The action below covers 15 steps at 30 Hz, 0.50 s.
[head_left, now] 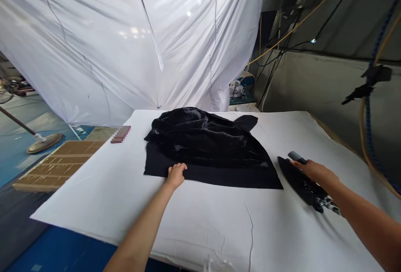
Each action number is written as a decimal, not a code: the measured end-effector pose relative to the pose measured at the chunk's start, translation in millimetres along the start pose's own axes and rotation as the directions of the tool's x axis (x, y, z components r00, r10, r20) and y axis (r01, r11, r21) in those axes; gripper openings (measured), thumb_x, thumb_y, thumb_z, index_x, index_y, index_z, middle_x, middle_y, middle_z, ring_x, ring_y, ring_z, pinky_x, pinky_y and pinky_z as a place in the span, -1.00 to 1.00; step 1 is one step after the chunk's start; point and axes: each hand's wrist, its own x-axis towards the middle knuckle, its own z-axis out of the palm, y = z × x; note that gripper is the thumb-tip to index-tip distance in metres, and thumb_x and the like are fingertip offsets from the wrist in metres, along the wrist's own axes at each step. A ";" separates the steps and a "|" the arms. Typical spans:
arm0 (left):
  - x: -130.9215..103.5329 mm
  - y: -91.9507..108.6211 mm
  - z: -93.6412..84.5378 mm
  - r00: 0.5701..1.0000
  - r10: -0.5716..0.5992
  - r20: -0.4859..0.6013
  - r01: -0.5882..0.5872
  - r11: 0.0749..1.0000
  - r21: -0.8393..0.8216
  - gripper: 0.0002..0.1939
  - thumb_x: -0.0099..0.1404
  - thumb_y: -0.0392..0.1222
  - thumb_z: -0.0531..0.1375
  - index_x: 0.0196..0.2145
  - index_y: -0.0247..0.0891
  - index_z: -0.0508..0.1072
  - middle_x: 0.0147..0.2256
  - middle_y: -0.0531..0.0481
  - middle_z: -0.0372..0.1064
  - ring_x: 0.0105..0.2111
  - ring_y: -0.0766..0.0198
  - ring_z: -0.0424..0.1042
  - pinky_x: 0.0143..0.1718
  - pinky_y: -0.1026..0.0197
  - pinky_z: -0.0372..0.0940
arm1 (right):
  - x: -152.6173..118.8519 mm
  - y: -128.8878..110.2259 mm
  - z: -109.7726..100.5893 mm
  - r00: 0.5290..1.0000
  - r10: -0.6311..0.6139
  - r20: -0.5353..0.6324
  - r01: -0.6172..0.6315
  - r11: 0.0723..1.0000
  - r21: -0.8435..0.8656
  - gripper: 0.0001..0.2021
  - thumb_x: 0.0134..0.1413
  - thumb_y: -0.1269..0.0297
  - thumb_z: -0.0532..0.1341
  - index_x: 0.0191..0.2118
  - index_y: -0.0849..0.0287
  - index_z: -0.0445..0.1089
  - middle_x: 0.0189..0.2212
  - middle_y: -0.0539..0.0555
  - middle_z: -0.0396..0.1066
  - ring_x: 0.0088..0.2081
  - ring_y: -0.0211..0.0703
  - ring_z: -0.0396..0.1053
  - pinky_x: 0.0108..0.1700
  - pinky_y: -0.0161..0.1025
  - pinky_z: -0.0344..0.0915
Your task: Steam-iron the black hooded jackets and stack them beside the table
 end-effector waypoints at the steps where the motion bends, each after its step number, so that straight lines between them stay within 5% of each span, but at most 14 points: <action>1: -4.3 -9.1 0.0 1.000 0.011 0.011 -0.012 0.999 0.046 -0.44 -0.07 -0.60 -0.01 -0.16 -0.11 0.34 -0.14 0.01 0.30 -0.07 0.23 0.22 -0.08 0.15 0.02 | -2.0 -6.9 -4.1 0.998 0.030 -0.051 -0.032 0.999 -0.026 -0.32 0.00 -0.19 -0.02 -0.15 0.42 0.40 -0.34 0.59 0.34 -0.30 0.22 0.38 -0.36 0.00 0.16; 3: -10.2 -24.5 -0.6 0.999 0.042 0.020 -0.044 0.992 0.117 -0.35 -0.08 -0.61 -0.01 -0.08 -0.06 0.30 -0.06 -0.01 0.23 -0.02 0.19 0.16 -0.02 0.10 -0.01 | -12.4 -32.1 -7.9 0.989 -0.053 -0.141 0.040 0.995 -0.092 -0.44 0.02 -0.06 0.04 -0.05 0.34 0.34 -0.18 0.54 0.30 -0.13 0.27 0.30 -0.23 0.03 0.16; 5: -10.6 -35.9 -2.9 0.997 0.071 0.015 -0.073 0.986 0.152 -0.33 -0.05 -0.61 -0.02 -0.03 -0.03 0.28 -0.04 -0.03 0.20 0.00 0.17 0.14 0.01 0.07 -0.02 | -30.3 -68.5 -2.1 0.909 -0.383 -0.163 0.352 0.917 -0.189 -0.63 -0.01 0.10 0.13 -0.11 0.19 0.37 -0.12 0.36 0.30 -0.06 0.22 0.25 -0.13 0.03 0.15; 7: -4.4 -44.1 -7.8 0.995 0.100 0.008 -0.100 0.983 0.156 -0.40 0.03 -0.58 -0.05 -0.05 -0.06 0.31 -0.07 -0.05 0.24 -0.02 0.16 0.17 0.00 0.07 0.03 | -51.3 -107.9 13.3 0.765 -0.644 0.013 0.635 0.752 -0.177 -0.72 -0.11 0.22 0.19 -0.20 0.10 0.40 -0.15 0.20 0.34 -0.06 0.12 0.25 -0.08 0.00 0.17; 9: 6.5 -50.4 -15.9 0.994 0.105 0.015 -0.106 0.989 0.105 -0.49 0.10 -0.55 -0.08 -0.13 -0.10 0.38 -0.13 -0.06 0.29 -0.06 0.18 0.23 -0.05 0.12 0.10 | -70.0 -141.2 33.6 0.661 -0.725 0.193 0.748 0.657 -0.094 -0.60 -0.26 0.26 0.25 -0.15 0.03 0.40 -0.13 0.15 0.35 -0.03 0.09 0.24 -0.02 -0.01 0.17; 12: 25.3 -57.6 -32.3 0.997 0.067 0.036 -0.065 0.997 -0.047 -0.61 0.17 -0.48 -0.05 -0.21 -0.14 0.44 -0.23 -0.03 0.39 -0.16 0.24 0.34 -0.15 0.23 0.18 | -86.1 -168.9 58.6 0.686 -0.659 0.310 0.711 0.697 -0.090 -0.32 -0.49 0.23 0.34 -0.03 -0.03 0.35 -0.05 0.20 0.30 0.04 0.22 0.18 0.04 0.08 0.13; 15: 40.6 -61.6 -51.1 0.999 0.047 0.024 -0.042 0.987 -0.155 -0.70 0.18 -0.41 0.00 -0.26 -0.18 0.46 -0.32 0.00 0.43 -0.26 0.26 0.39 -0.24 0.27 0.21 | -84.6 -175.7 61.4 0.751 -0.601 0.274 0.643 0.759 -0.100 -0.47 -0.34 0.21 0.30 -0.07 0.02 0.39 -0.12 0.29 0.34 -0.02 0.29 0.24 0.00 0.14 0.16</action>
